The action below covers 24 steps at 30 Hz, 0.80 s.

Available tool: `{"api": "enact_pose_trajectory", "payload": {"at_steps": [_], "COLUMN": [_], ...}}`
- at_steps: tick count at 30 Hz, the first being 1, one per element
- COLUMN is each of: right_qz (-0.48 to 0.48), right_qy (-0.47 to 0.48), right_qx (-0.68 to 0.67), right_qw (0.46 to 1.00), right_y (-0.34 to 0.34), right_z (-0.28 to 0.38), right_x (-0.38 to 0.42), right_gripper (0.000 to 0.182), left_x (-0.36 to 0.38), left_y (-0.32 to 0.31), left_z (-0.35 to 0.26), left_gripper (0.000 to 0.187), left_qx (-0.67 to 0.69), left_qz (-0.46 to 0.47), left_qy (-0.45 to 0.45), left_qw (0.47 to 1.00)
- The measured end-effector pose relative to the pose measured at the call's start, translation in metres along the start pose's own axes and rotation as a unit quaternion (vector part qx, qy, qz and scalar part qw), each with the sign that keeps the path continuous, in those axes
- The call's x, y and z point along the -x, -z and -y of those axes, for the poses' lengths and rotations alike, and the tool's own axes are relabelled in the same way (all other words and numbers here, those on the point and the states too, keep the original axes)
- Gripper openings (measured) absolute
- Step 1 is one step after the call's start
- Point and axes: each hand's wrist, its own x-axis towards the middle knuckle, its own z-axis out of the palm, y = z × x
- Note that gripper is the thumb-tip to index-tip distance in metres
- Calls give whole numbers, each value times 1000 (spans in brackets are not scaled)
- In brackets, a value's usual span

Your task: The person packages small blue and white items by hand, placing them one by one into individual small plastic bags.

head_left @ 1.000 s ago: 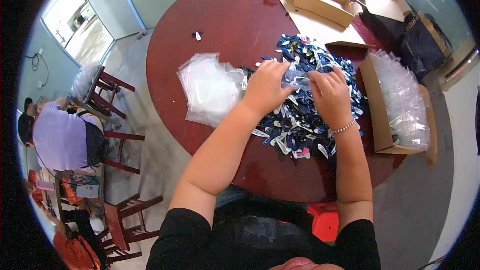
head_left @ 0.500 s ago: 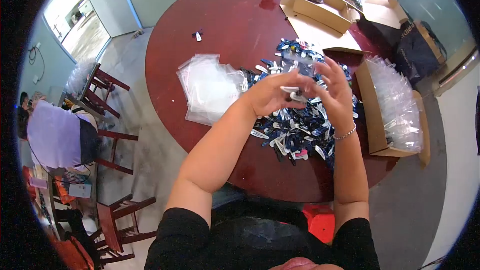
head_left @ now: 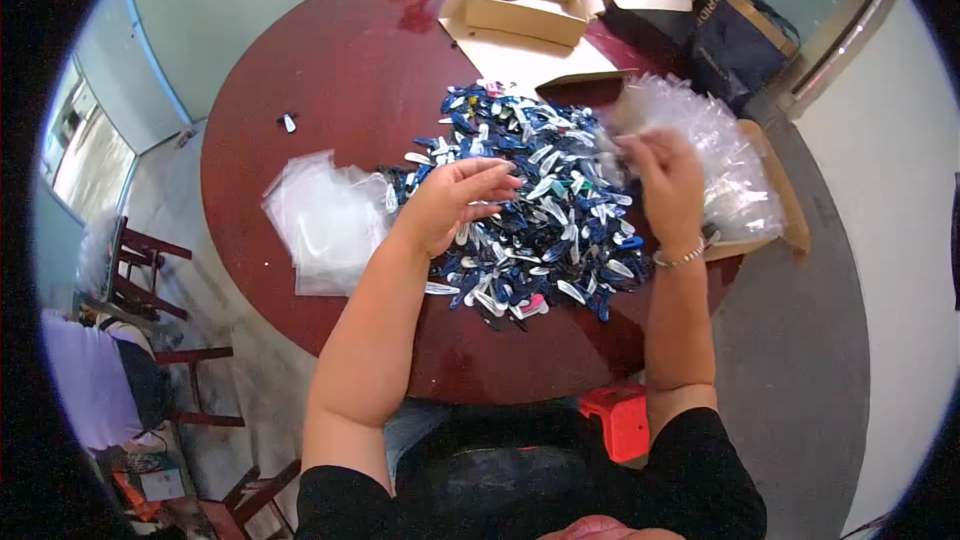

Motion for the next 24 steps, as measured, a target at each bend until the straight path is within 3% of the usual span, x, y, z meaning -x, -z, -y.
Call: {"api": "enact_pose_trajectory", "payload": {"at_steps": [4, 8, 9, 11, 14, 16, 20, 22, 24], "right_qz": [-149, -182, -130, -78, -151, -244, -243, -151, -52], "right_qy": [32, 40, -10, -60, -81, 1, 100, 173, 169], "right_qx": [138, 175, 202, 227, 158, 275, 348, 351, 273], "right_qw": [979, 967, 971, 969, 972, 930, 900, 908, 946], "right_y": [71, 128, 139, 142, 137, 128, 87, 59, 26], "right_z": [-8, -46, -57, -70, -74, -66, -29, -14, -6], "right_x": [19, 34, 39, 50, 57, 59, 60, 61, 60], "right_gripper": [7, 9, 13, 18, 32, 43, 39, 37, 34], "left_x": [3, 4, 5, 5, 3, 4, 0, 1, 1], "left_y": [-6, -10, -12, -12, -6, -6, 4, 10, 16], "left_z": [0, 2, 0, -1, 2, -1, -3, -8, -9], "left_gripper": [30, 29, 29, 28, 27, 25, 20, 19, 17], "left_qx": [-52, -68, -71, -75, -51, -41, 5, 16, -2], "left_qz": [-27, -21, -26, -32, -35, -62, -149, -185, -207], "left_qy": [-2, -14, -16, -17, -46, -56, -119, -154, -176], "left_qw": [998, 997, 997, 997, 997, 996, 982, 971, 962]}}
